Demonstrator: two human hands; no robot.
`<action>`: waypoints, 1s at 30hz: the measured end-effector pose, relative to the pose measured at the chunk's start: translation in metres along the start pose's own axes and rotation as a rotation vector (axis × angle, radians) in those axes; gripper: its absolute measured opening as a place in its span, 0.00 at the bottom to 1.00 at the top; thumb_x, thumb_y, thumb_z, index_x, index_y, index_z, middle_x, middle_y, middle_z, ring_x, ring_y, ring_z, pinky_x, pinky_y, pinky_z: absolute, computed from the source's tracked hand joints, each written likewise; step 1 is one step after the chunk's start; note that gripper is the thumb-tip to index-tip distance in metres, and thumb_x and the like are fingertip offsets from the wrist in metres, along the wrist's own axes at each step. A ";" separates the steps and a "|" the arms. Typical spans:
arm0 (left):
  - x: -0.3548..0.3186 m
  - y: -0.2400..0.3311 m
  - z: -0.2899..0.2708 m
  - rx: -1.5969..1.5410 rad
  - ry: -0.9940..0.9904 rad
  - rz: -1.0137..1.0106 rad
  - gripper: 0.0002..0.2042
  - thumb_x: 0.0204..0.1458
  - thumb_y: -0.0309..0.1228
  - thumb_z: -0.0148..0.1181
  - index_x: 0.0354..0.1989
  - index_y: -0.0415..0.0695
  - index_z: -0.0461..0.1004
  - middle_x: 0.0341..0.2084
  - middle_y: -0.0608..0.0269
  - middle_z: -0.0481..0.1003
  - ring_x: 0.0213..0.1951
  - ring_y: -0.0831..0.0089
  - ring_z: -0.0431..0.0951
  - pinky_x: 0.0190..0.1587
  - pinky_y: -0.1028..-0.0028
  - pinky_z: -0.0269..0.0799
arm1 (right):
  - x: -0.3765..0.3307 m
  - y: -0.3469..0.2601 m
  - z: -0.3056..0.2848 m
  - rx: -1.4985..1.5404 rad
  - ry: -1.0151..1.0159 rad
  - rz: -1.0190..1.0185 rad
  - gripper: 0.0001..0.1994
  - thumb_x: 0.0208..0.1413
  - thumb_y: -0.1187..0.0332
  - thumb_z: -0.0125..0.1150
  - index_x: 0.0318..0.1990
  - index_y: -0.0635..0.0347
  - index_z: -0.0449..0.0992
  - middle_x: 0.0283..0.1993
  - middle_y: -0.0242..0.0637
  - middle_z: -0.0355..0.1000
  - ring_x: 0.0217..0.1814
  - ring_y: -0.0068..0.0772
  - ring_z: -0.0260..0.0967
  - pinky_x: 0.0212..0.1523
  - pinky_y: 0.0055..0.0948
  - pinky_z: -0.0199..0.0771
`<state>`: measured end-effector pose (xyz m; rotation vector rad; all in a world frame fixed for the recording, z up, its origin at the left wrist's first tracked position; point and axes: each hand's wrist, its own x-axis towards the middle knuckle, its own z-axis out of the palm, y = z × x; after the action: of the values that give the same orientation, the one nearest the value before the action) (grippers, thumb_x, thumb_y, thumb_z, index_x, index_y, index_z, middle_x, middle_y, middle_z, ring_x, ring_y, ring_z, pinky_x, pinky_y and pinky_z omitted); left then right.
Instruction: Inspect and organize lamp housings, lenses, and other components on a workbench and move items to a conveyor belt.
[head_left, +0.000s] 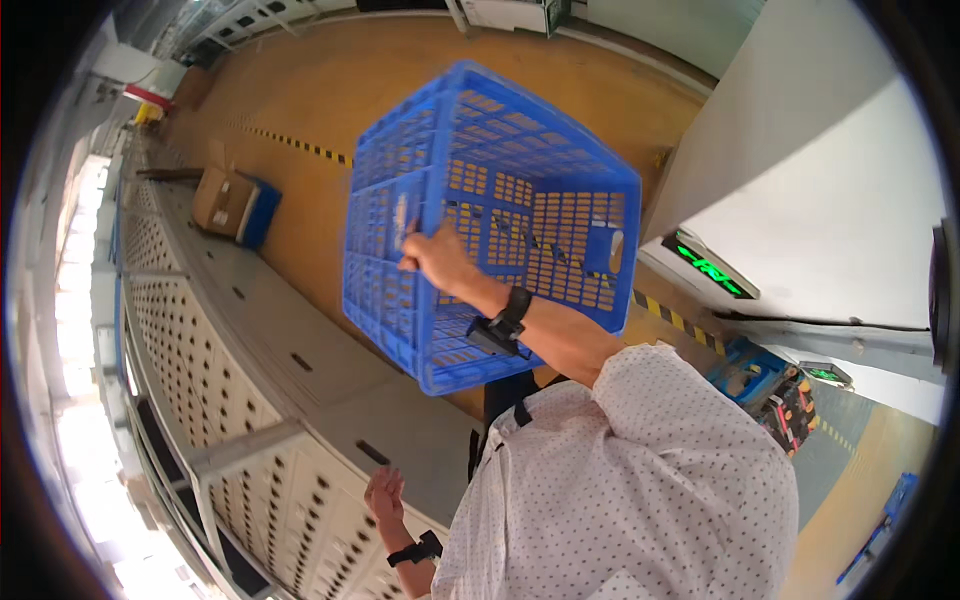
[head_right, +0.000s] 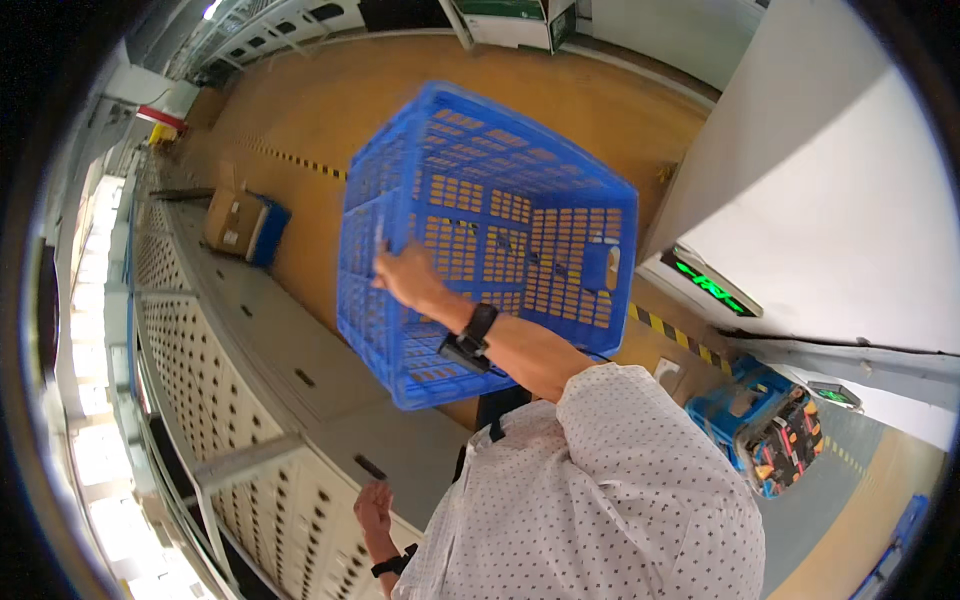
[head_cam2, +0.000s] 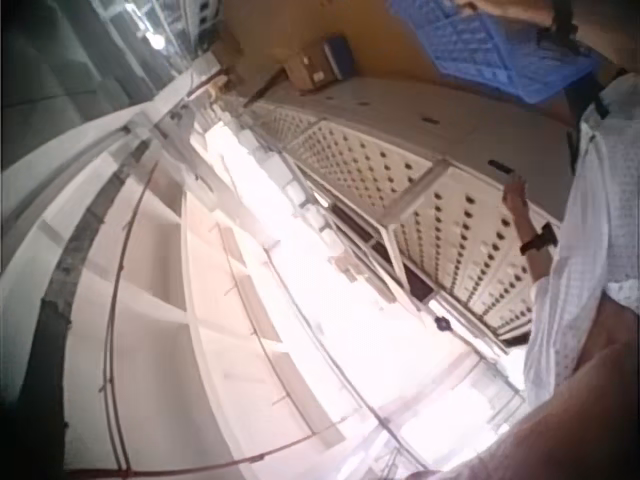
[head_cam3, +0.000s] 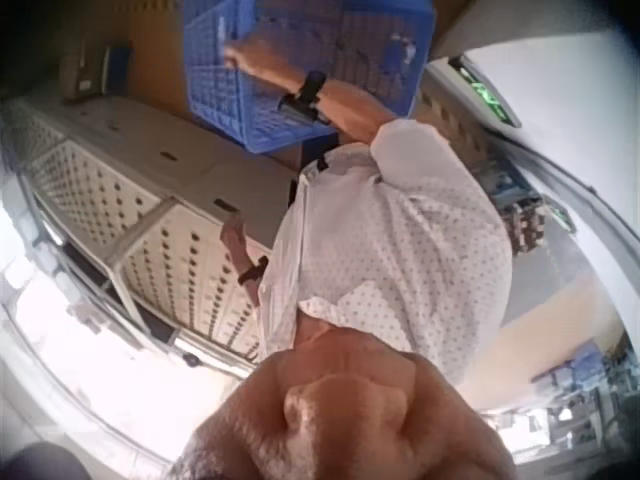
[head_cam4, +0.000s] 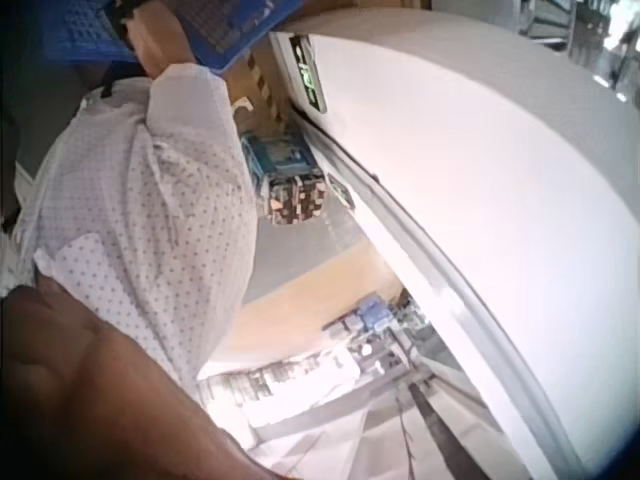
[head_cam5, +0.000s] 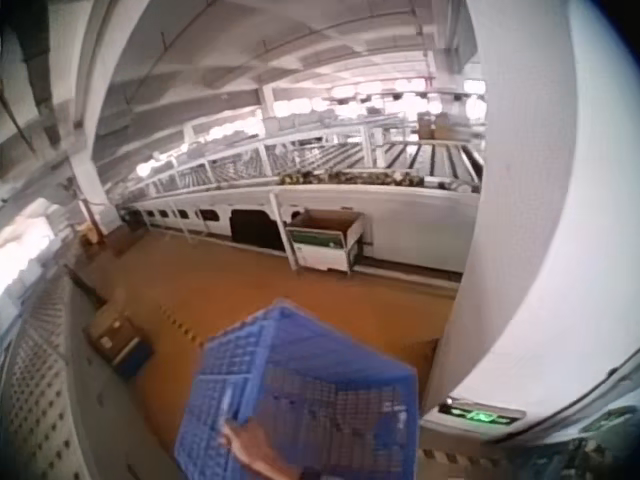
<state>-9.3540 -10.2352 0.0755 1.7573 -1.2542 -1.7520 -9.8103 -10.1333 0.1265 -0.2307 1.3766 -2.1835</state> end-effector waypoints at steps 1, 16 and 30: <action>0.022 0.017 0.011 -0.017 0.011 -0.024 0.19 0.51 0.28 0.52 0.49 0.29 0.62 0.45 0.46 0.69 0.41 0.59 0.75 0.32 0.73 0.77 | 0.027 0.002 -0.013 0.008 0.041 -0.028 0.01 0.43 0.76 0.48 0.25 0.62 0.63 0.17 0.32 0.60 0.17 0.23 0.60 0.26 0.29 0.68; 0.288 0.276 0.271 0.302 -0.356 0.064 0.14 0.50 0.29 0.54 0.42 0.31 0.68 0.31 0.55 0.74 0.31 0.64 0.76 0.30 0.71 0.75 | 0.283 -0.004 -0.207 0.542 0.820 -0.353 0.06 0.45 0.74 0.48 0.20 0.60 0.62 0.16 0.33 0.58 0.15 0.29 0.56 0.27 0.33 0.68; 0.452 0.430 0.578 0.607 -1.089 0.178 0.15 0.48 0.30 0.56 0.43 0.36 0.69 0.40 0.56 0.73 0.41 0.68 0.74 0.43 0.73 0.71 | 0.419 0.000 -0.300 0.513 1.210 -0.326 0.09 0.46 0.71 0.47 0.17 0.58 0.59 0.15 0.34 0.57 0.13 0.29 0.55 0.18 0.31 0.63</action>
<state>-10.1069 -10.6293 0.0348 0.7303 -2.4627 -2.4593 -10.2865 -10.1201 -0.0705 1.3306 1.2266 -2.9916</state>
